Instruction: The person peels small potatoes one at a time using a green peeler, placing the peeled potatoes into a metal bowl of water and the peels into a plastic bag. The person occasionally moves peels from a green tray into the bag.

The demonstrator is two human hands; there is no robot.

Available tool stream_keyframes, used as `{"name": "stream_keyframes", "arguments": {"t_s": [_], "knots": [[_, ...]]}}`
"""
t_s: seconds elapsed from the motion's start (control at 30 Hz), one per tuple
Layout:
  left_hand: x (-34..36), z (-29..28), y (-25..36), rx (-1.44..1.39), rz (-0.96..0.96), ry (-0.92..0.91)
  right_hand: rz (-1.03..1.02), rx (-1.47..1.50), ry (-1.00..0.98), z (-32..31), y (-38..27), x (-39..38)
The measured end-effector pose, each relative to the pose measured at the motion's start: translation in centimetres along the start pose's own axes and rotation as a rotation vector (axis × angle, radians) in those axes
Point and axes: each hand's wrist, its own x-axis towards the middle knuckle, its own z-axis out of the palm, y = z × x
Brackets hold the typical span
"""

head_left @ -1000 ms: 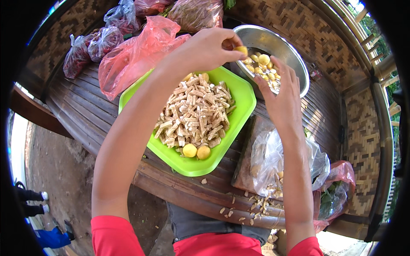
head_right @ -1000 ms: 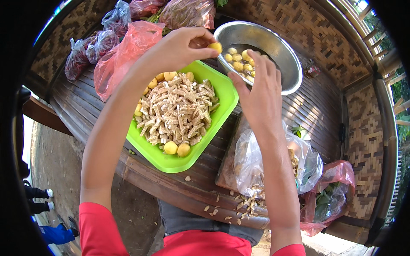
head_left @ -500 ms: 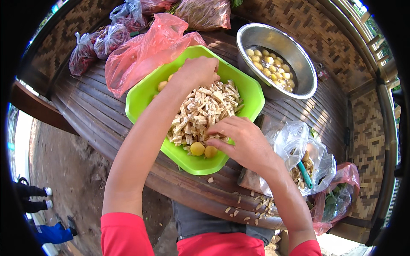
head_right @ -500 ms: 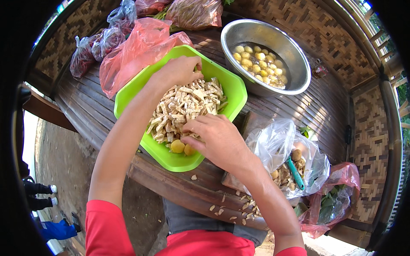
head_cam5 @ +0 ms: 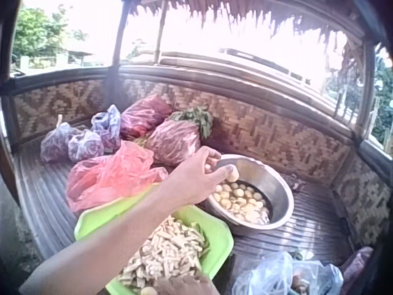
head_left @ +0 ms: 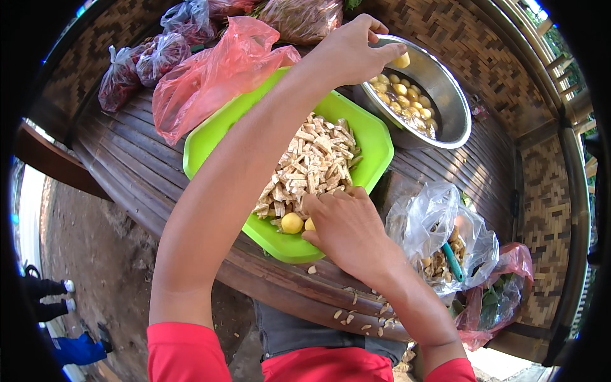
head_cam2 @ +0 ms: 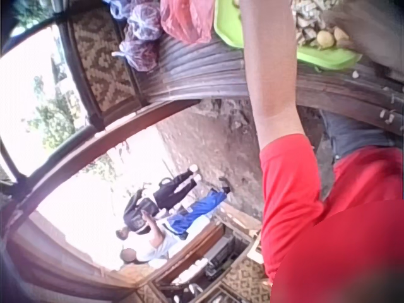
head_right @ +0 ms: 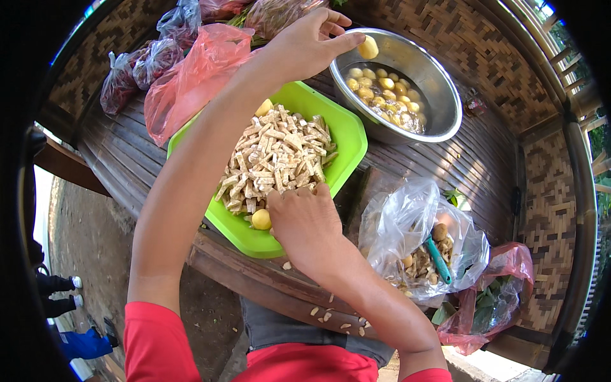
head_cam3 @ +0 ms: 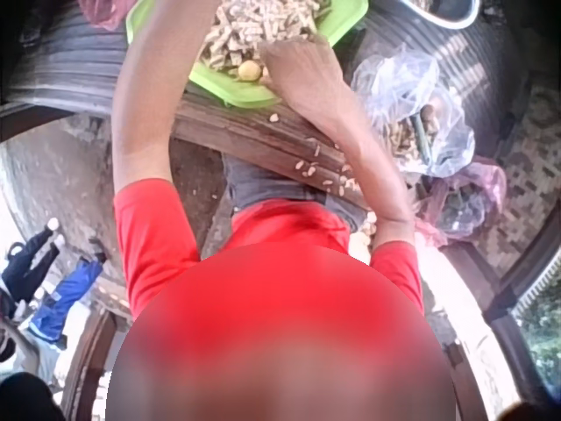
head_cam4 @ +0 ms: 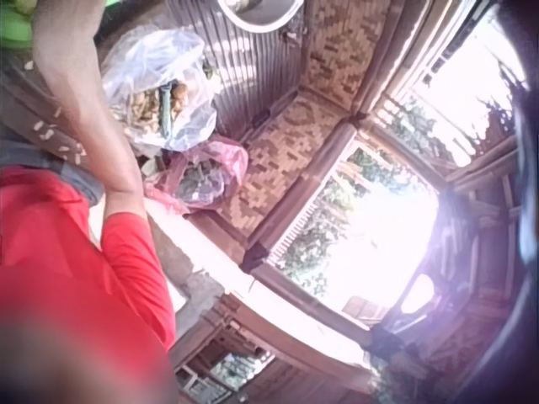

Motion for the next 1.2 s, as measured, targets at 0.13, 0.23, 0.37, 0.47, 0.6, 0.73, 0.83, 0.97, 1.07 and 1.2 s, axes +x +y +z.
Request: {"name": "stream_keyframes", "arguments": {"t_s": [0.13,0.23,0.37,0.47,0.6,0.73,0.83,0.97,1.07,1.2], "knots": [[-4.2,-3.9,2.0,0.008,-0.015,-0.382,0.209,0.333,0.091,-4.4,4.6,-1.1],[-9.8,-7.5,2.6,0.234,-0.052,-0.774,0.375,0.186,0.573,-6.7,7.5,-1.0],[-15.3,-8.6,3.1,0.393,0.024,-0.999,0.224,0.160,0.559,-5.8,6.9,-0.9],[-18.0,-8.1,2.8,0.685,0.153,-0.940,0.094,0.340,0.417,-3.0,5.0,0.3],[-19.7,-6.4,2.2,0.880,0.297,-0.808,0.019,0.363,0.434,-0.6,4.4,5.4],[-19.9,-6.0,2.2,0.836,0.259,-0.740,0.071,0.251,0.333,0.0,4.7,11.9],[-18.9,-8.3,3.1,0.507,0.087,-0.647,0.075,0.204,0.288,0.6,5.4,15.1],[-13.2,-10.2,4.2,0.187,-0.038,-0.373,0.003,0.469,0.273,3.0,6.9,17.5],[-4.4,-5.9,5.3,0.089,0.142,-0.061,-0.072,0.352,0.506,4.3,6.6,18.9],[-1.1,-3.4,3.5,0.204,0.162,-0.020,-0.122,0.422,0.673,2.6,6.5,17.7]]}}
